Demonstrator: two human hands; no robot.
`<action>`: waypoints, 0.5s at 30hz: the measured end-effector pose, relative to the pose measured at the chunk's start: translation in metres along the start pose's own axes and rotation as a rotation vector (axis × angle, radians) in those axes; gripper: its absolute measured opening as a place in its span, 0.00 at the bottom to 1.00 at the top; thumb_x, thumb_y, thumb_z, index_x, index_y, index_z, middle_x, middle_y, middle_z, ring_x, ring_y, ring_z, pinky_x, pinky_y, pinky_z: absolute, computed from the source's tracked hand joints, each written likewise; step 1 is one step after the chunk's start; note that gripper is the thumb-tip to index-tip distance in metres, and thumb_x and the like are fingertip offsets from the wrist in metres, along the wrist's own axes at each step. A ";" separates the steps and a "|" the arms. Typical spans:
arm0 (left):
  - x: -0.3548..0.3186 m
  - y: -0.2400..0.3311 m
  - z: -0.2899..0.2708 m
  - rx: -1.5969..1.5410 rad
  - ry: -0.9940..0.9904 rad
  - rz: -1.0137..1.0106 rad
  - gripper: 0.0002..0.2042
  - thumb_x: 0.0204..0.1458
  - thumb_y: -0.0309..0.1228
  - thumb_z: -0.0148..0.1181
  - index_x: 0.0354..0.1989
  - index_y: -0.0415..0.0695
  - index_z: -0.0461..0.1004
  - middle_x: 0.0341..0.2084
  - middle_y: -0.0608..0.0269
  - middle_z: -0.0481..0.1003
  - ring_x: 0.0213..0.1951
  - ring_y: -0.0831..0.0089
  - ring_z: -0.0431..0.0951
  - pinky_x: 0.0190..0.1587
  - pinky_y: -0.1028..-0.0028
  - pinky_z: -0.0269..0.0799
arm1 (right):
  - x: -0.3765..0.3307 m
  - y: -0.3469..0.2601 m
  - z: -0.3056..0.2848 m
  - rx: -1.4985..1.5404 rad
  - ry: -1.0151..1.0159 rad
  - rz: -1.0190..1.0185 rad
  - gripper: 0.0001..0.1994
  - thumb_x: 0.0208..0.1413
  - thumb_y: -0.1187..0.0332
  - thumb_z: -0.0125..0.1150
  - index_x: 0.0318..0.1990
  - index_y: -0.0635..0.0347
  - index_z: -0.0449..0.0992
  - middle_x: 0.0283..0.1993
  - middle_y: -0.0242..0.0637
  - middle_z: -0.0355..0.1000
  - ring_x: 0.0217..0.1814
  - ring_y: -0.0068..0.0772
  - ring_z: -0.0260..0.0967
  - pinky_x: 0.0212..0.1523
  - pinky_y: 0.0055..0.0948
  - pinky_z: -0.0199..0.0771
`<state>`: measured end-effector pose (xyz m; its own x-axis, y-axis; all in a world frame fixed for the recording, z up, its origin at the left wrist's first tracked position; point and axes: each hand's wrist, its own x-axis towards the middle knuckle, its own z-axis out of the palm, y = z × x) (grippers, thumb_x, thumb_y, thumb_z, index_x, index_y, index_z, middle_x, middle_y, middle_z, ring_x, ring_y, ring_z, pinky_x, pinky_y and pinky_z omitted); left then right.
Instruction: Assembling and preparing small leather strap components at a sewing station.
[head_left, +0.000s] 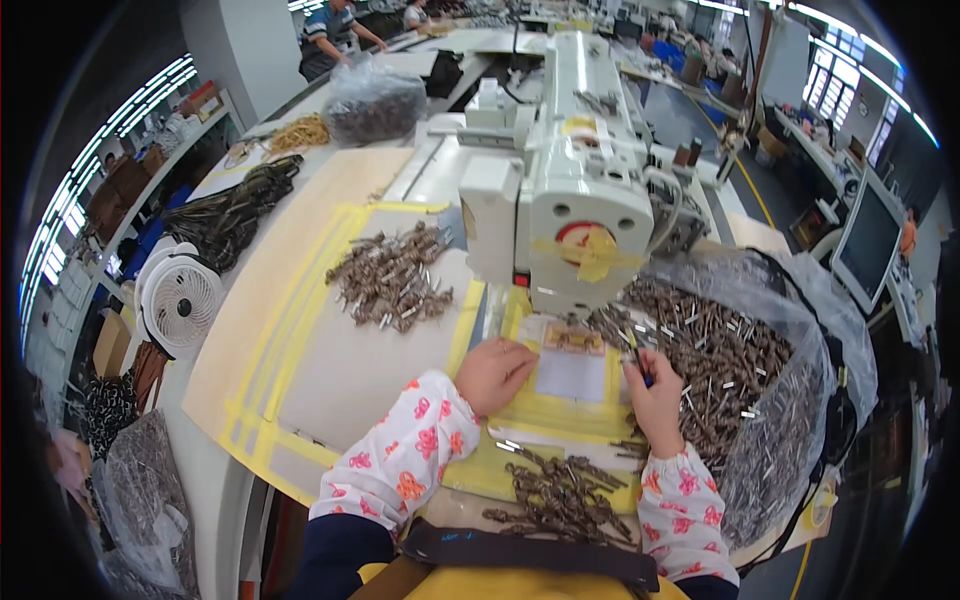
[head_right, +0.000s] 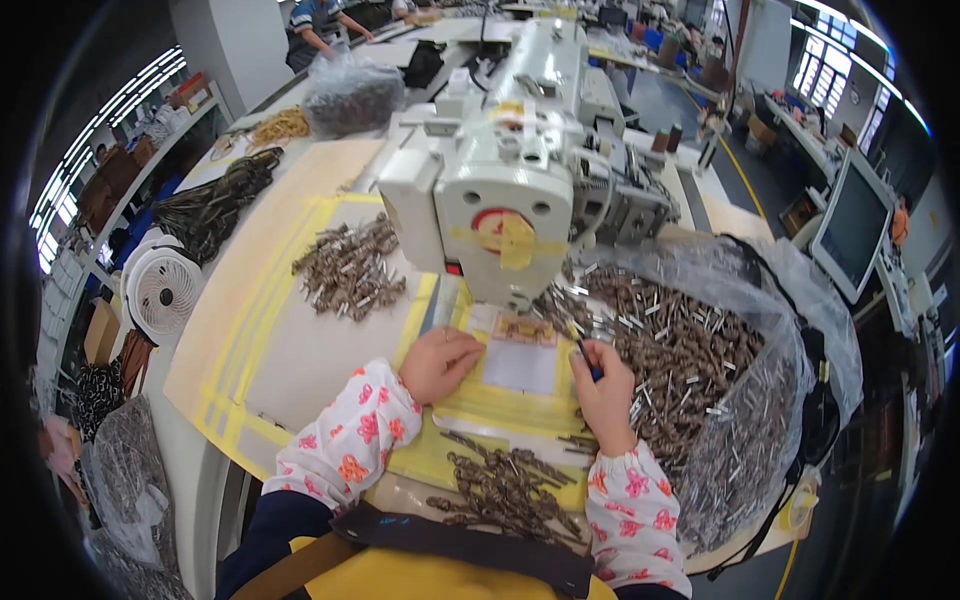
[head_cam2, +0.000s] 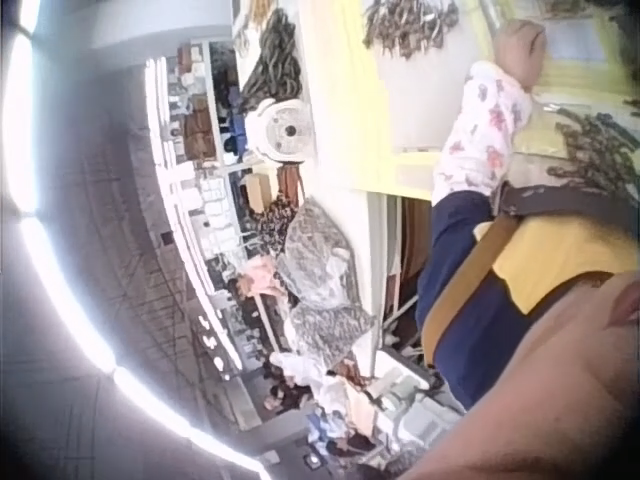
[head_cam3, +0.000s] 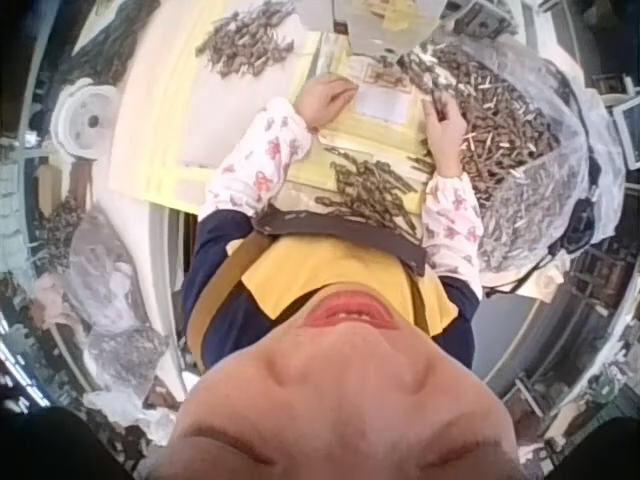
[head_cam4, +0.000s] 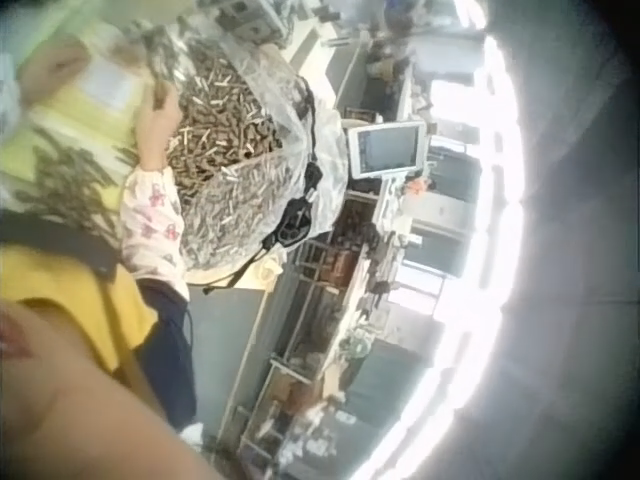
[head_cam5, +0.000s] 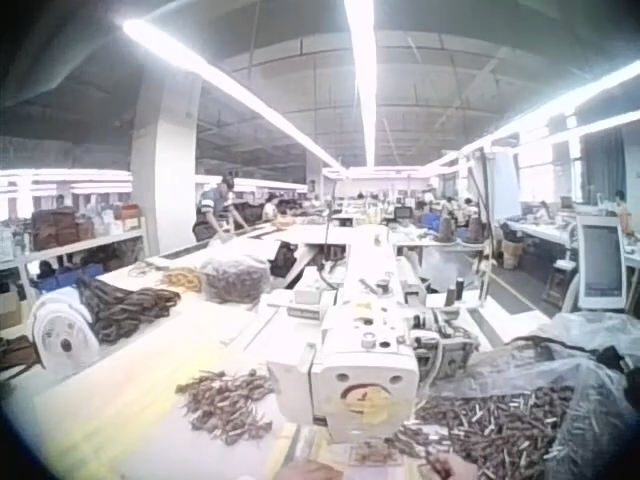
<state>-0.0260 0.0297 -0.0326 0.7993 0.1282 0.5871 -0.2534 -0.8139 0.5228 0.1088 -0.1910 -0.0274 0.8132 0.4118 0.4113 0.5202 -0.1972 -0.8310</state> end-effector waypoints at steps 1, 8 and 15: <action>0.000 0.002 -0.005 -0.001 0.005 -0.017 0.05 0.46 0.23 0.58 0.32 0.40 0.76 0.29 0.56 0.75 0.33 0.59 0.74 0.35 0.68 0.71 | 0.001 -0.009 0.000 -0.041 -0.041 0.031 0.11 0.49 0.71 0.59 0.37 0.70 0.72 0.27 0.40 0.71 0.28 0.27 0.69 0.33 0.24 0.68; 0.019 0.043 -0.017 -0.168 -0.247 -0.015 0.06 0.45 0.26 0.61 0.32 0.42 0.76 0.28 0.57 0.74 0.32 0.61 0.73 0.36 0.68 0.67 | 0.021 -0.008 0.003 -0.134 -0.113 -0.043 0.10 0.55 0.69 0.54 0.40 0.66 0.73 0.25 0.33 0.69 0.25 0.17 0.62 0.27 0.20 0.63; 0.009 0.066 0.004 -0.198 -0.638 0.113 0.16 0.43 0.37 0.64 0.41 0.47 0.73 0.28 0.64 0.71 0.32 0.63 0.71 0.40 0.68 0.60 | 0.022 -0.013 0.001 -0.136 -0.201 0.021 0.12 0.55 0.65 0.53 0.43 0.62 0.73 0.28 0.41 0.71 0.29 0.33 0.66 0.29 0.28 0.66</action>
<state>-0.0333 -0.0254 0.0053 0.9116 -0.3607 0.1973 -0.4011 -0.6754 0.6189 0.1195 -0.1783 -0.0077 0.7628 0.5726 0.3006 0.5454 -0.3199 -0.7747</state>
